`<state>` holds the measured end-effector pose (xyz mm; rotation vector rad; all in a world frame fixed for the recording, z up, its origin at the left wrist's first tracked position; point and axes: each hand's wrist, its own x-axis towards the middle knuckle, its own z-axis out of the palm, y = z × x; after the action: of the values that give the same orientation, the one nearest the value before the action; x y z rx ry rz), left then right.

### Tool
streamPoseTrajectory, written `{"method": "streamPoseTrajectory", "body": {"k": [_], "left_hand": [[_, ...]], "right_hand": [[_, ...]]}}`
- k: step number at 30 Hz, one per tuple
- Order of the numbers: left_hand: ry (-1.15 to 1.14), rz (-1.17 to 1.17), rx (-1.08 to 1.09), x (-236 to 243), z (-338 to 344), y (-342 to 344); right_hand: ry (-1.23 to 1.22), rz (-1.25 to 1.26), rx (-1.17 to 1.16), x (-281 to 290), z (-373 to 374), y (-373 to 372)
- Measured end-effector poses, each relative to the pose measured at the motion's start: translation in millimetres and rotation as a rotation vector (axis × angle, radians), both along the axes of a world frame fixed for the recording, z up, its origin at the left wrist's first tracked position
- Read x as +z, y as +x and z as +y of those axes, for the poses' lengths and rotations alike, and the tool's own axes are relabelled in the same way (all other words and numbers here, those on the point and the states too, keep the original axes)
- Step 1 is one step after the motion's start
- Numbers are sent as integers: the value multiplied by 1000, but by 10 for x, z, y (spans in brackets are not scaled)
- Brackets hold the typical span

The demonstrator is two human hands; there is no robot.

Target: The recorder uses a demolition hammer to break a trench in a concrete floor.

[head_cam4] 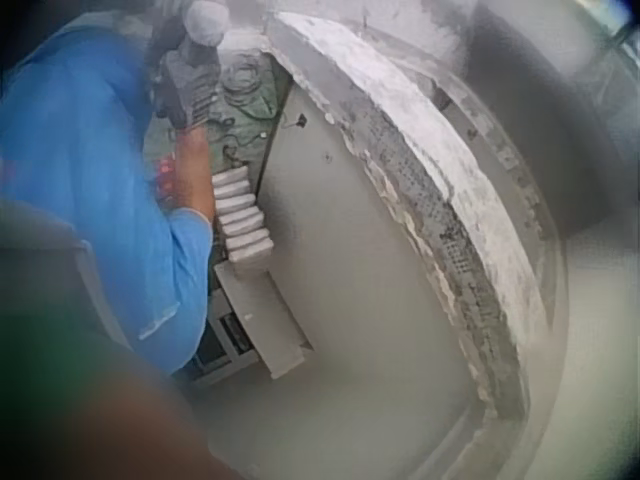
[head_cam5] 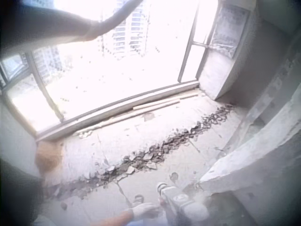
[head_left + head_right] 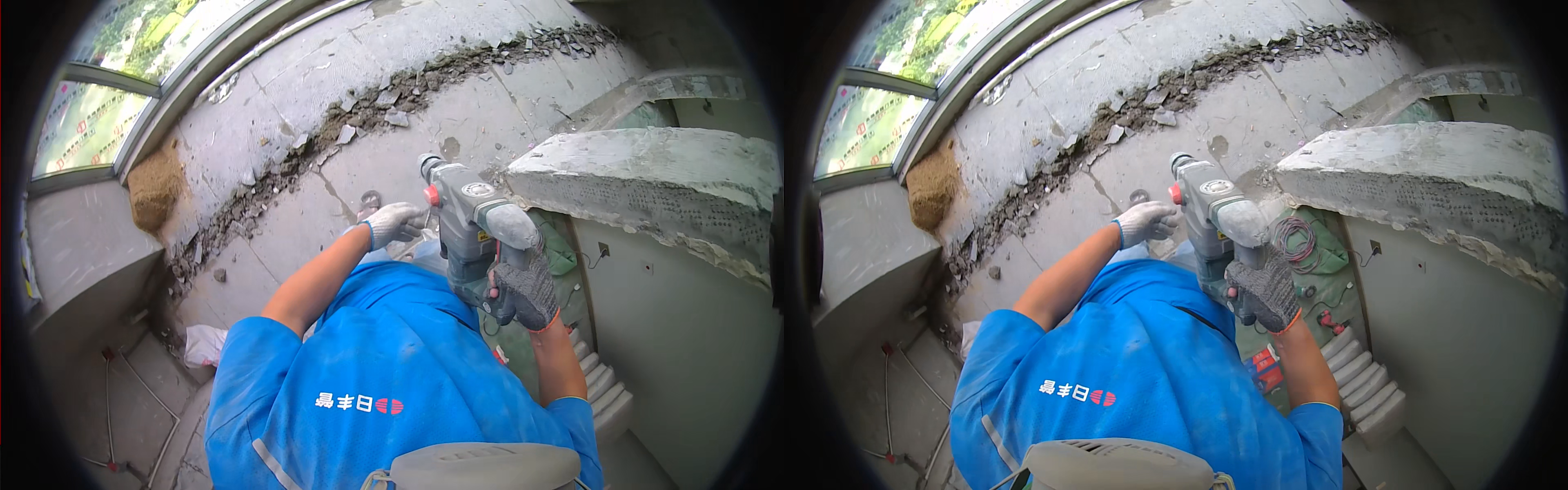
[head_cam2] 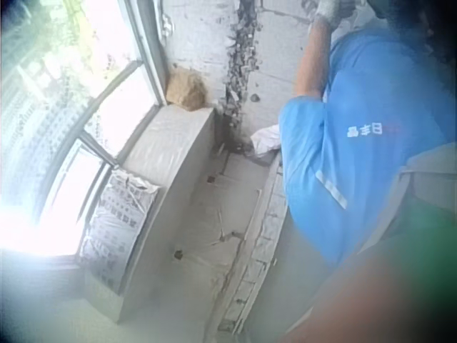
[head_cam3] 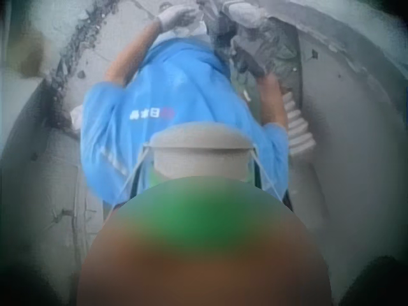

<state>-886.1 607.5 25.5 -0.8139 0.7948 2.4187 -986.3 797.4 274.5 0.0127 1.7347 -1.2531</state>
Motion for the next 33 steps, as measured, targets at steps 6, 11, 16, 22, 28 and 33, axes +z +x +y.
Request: {"method": "streamPoseTrajectory", "body": {"k": [6,11,16,22,28,33], "left_hand": [[-582,449,-331,-295,-422,-762],[-812,458,255,-837,-998,-1292],[-650,132,-77,551,-1981,-2673],[147,153,171,1205,-2124,-4055],[892,167,600,1062,-2298,-5805],[595,115,669,929,-2734,-6877]], "right_hand": [[-17,342,531,18,-787,-830],[-11,2,427,-118,-930,-1903],[-415,-102,-70,-1038,-984,-3143],[-507,-229,-341,-2050,-1537,-4973],[-38,-30,-358,-2471,-1497,-5728],[427,118,-498,-3278,-38,-5684]]}}
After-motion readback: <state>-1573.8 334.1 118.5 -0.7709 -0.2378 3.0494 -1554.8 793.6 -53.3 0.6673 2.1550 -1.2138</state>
